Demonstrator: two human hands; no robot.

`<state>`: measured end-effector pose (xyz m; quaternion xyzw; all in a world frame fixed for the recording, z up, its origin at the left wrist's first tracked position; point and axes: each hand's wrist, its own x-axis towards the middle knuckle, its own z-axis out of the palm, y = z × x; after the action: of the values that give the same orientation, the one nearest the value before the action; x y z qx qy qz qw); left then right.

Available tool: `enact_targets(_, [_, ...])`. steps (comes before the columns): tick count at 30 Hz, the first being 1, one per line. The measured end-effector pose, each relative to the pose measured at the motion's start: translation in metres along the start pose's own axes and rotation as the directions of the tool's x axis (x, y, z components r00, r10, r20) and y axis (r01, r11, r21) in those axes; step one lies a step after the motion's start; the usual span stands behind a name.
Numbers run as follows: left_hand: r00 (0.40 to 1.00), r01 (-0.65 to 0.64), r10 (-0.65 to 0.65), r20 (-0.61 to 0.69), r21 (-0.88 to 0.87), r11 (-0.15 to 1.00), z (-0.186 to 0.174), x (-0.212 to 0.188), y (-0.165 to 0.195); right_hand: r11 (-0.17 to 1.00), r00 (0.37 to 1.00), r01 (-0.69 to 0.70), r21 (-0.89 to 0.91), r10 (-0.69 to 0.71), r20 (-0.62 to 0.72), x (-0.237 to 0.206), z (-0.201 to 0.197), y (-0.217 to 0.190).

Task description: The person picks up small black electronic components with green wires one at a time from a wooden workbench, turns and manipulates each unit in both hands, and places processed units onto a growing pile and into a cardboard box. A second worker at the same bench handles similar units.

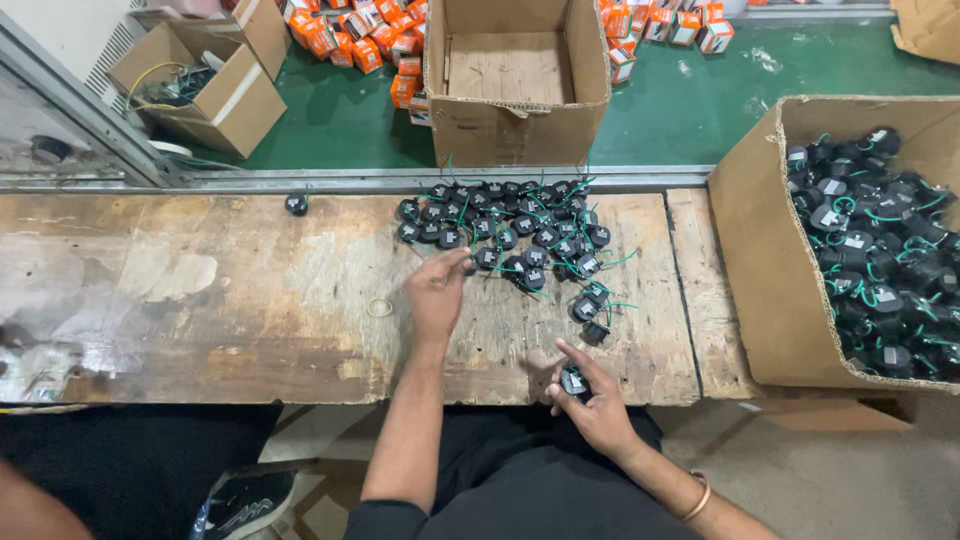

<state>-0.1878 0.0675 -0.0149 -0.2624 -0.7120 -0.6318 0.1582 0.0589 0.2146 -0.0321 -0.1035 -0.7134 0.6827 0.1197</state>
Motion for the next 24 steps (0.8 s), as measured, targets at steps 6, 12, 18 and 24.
enact_targets(6, [0.902, 0.423, -0.259, 0.347, -0.583, 0.693, 0.033, -0.07, 0.028, 0.974, 0.992, -0.08, 0.213, 0.057, 0.109, 0.006, -0.005, -0.001])
enact_targets(12, [0.872, 0.467, -0.267, 0.41, -0.533, 0.706, 0.053, -0.111, 0.043, 0.964, 0.985, -0.138, 0.227, 0.109, 0.135, 0.004, -0.008, 0.028])
enact_targets(18, [0.89, 0.309, -0.046, 0.453, -0.526, 0.792, 0.034, -0.117, 0.049, 0.991, 0.997, -0.076, 0.106, 0.076, 0.007, 0.004, -0.015, 0.037])
enact_targets(24, [0.873, 0.114, 0.094, 0.479, -0.388, 0.914, 0.02, -0.116, 0.043, 0.909, 0.964, 0.205, -0.363, -0.251, -0.084, 0.005, -0.008, 0.01])
